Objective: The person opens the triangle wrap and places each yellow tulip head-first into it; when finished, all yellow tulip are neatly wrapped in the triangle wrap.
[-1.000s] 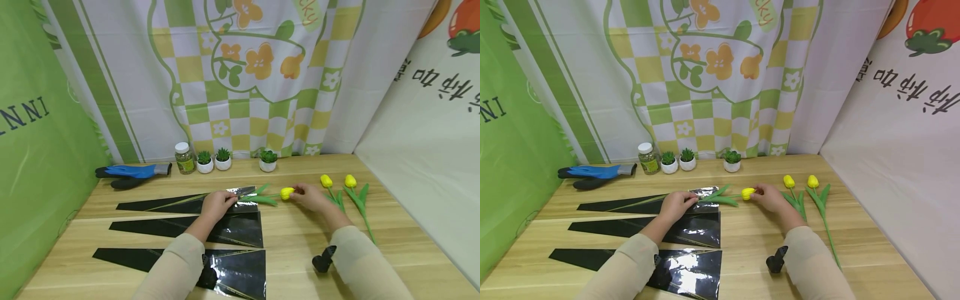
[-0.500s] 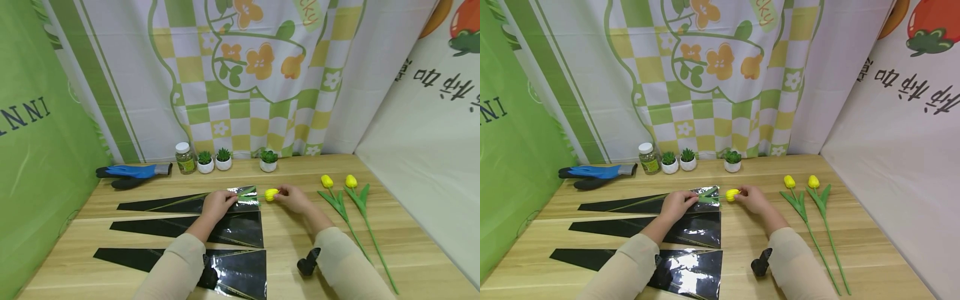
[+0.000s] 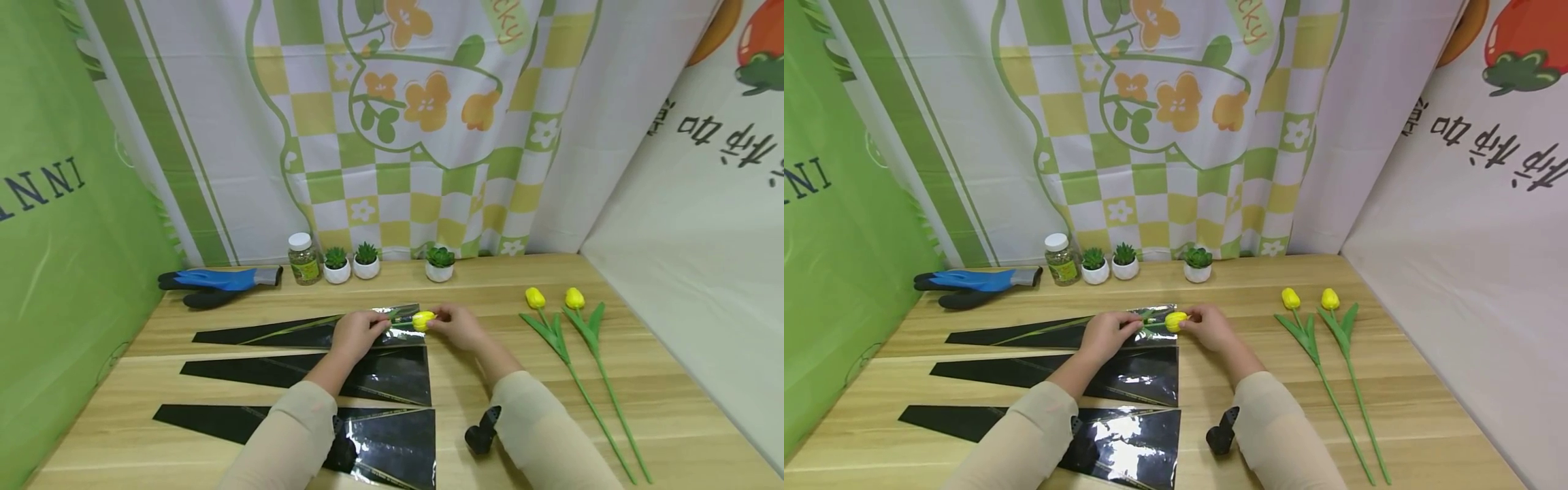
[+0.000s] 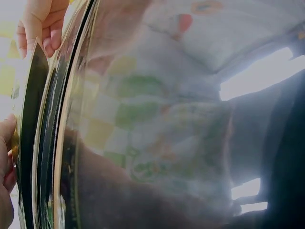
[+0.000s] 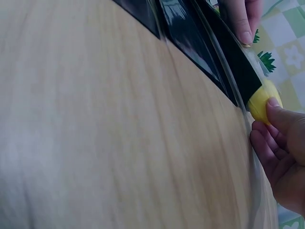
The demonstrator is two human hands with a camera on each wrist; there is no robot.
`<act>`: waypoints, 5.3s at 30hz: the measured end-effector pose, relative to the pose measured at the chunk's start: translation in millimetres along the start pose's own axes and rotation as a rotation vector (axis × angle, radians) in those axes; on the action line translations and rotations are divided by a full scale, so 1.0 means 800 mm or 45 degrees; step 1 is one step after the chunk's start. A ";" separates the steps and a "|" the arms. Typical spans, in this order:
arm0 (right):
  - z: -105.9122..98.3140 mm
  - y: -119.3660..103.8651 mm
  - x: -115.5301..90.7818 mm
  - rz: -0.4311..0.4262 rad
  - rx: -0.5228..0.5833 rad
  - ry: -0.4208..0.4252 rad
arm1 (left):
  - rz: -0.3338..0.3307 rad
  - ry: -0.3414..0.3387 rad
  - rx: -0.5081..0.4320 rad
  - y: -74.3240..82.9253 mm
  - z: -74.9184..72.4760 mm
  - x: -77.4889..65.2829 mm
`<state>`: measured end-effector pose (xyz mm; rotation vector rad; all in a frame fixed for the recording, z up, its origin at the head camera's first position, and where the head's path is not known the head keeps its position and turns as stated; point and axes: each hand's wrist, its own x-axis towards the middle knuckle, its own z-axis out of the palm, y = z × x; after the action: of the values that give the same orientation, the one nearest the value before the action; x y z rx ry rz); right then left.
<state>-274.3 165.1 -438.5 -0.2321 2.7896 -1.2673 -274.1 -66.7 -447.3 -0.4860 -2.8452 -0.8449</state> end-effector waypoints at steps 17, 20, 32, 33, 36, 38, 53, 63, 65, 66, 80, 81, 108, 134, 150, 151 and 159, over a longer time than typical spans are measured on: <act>0.026 -0.003 0.013 0.146 0.448 -0.070 | 0.002 0.003 0.013 -0.001 0.002 0.004; 0.028 -0.002 0.015 0.160 0.425 -0.064 | 0.000 0.010 0.006 -0.001 0.002 0.004; 0.031 -0.011 0.021 0.088 0.177 -0.059 | 0.018 0.028 0.015 0.001 0.000 0.003; 0.031 -0.012 0.021 0.087 0.157 -0.061 | 0.015 0.026 0.013 0.001 0.000 0.004; 0.032 -0.013 0.021 0.098 0.110 -0.058 | 0.005 0.018 0.014 0.001 0.000 0.003; 0.033 -0.014 0.021 0.105 0.084 -0.052 | 0.001 0.012 0.015 0.001 0.000 0.002; 0.001 0.001 -0.009 0.058 0.113 -0.052 | 0.063 -0.131 0.194 0.010 -0.009 0.005; -0.072 0.029 -0.082 0.099 0.018 -0.038 | 0.043 -0.137 0.203 0.004 -0.010 0.017; -0.088 0.033 -0.100 0.084 -0.026 -0.024 | 0.037 -0.131 0.215 0.002 -0.010 0.021; -0.096 0.035 -0.108 0.084 -0.050 -0.016 | 0.032 -0.129 0.220 0.001 -0.011 0.023; -0.162 0.081 -0.184 0.140 -0.276 0.070 | 0.029 -0.069 0.265 -0.006 -0.010 0.047; -0.165 0.084 -0.188 0.148 -0.288 0.073 | 0.030 -0.060 0.268 -0.006 -0.010 0.049; -0.170 0.107 -0.203 0.345 -0.379 0.011 | 0.066 0.041 0.246 -0.002 -0.021 0.050; -0.133 0.074 -0.174 0.277 0.226 0.005 | 0.278 -0.046 -0.092 0.021 -0.023 -0.065; -0.077 0.024 -0.118 0.331 0.952 0.214 | 0.225 -0.173 -0.149 0.018 0.006 -0.094; -0.074 0.023 -0.115 0.335 1.004 0.235 | 0.222 -0.173 -0.149 0.018 0.007 -0.094; -0.053 0.016 -0.100 0.413 1.317 0.311 | 0.217 -0.116 -0.079 0.015 0.016 -0.090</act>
<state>-201.7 218.0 -420.4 0.4333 1.8064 -2.4721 -202.8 -69.5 -468.0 -0.7814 -2.8133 -0.9025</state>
